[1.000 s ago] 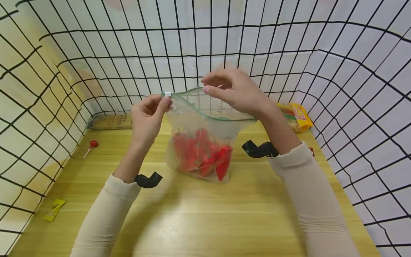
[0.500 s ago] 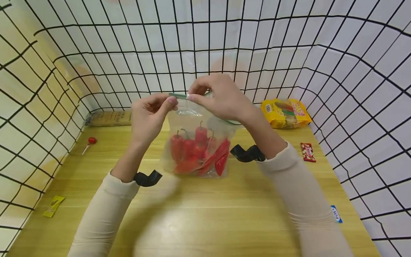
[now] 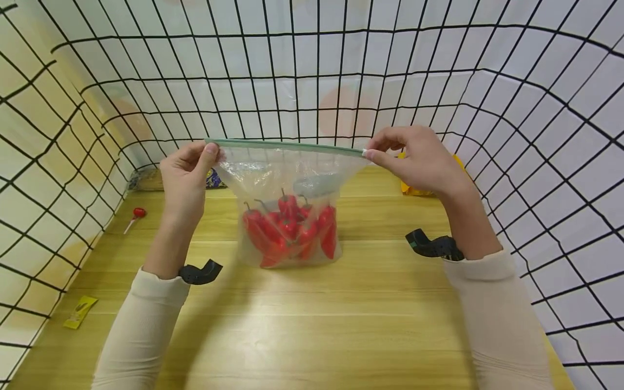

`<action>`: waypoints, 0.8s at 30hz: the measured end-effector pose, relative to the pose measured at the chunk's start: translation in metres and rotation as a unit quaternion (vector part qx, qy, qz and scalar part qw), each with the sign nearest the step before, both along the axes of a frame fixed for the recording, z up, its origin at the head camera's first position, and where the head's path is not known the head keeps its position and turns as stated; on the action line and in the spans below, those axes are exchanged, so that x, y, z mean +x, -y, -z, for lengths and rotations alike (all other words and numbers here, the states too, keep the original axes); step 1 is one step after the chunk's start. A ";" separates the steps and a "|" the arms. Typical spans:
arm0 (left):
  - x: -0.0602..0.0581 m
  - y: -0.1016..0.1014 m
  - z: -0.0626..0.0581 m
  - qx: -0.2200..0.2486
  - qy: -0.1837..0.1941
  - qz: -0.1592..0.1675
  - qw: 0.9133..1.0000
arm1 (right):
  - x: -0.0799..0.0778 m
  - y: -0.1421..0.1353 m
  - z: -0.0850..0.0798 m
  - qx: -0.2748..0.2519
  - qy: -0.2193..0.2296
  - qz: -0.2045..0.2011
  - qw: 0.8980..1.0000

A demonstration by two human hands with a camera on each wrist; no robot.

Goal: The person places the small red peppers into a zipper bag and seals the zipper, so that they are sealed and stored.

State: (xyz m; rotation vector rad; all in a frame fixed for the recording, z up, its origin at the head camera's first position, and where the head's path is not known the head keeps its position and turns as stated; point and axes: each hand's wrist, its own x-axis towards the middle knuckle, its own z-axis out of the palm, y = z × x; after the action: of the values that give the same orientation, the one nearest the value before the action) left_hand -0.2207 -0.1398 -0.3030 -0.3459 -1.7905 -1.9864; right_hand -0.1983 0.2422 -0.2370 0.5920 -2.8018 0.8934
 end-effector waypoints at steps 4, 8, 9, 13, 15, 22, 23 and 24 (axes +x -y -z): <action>0.009 -0.014 -0.004 0.000 -0.032 0.013 0.999 | -0.001 0.022 0.001 -0.025 -0.036 -0.053 0.998; 0.018 -0.036 -0.008 -0.013 -0.075 0.039 0.996 | -0.007 0.062 0.004 -0.068 -0.076 -0.108 0.989; 0.020 -0.041 -0.008 -0.016 -0.085 0.045 0.995 | -0.008 0.071 0.005 -0.079 -0.087 -0.118 0.986; 0.023 -0.041 0.003 -0.026 -0.103 0.057 0.993 | -0.009 0.089 0.006 -0.114 -0.117 -0.128 0.978; 0.021 -0.028 0.021 -0.041 -0.085 0.073 0.993 | -0.005 0.089 0.006 -0.131 -0.120 -0.120 0.977; 0.011 0.026 0.110 -0.271 0.154 0.197 0.929 | 0.013 0.083 -0.005 -0.198 -0.120 -0.101 0.968; 0.012 0.029 0.119 -0.310 0.177 0.208 0.911 | 0.014 0.082 -0.006 -0.205 -0.121 -0.098 0.966; 0.012 0.031 0.126 -0.342 0.192 0.212 0.895 | 0.015 0.082 -0.006 -0.212 -0.122 -0.095 0.965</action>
State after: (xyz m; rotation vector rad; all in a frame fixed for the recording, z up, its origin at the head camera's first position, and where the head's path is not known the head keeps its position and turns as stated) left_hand -0.2088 -0.1713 -0.4291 -0.6370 -2.8706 -1.6811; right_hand -0.1835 0.1605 -0.2310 0.8390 -2.2663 1.3096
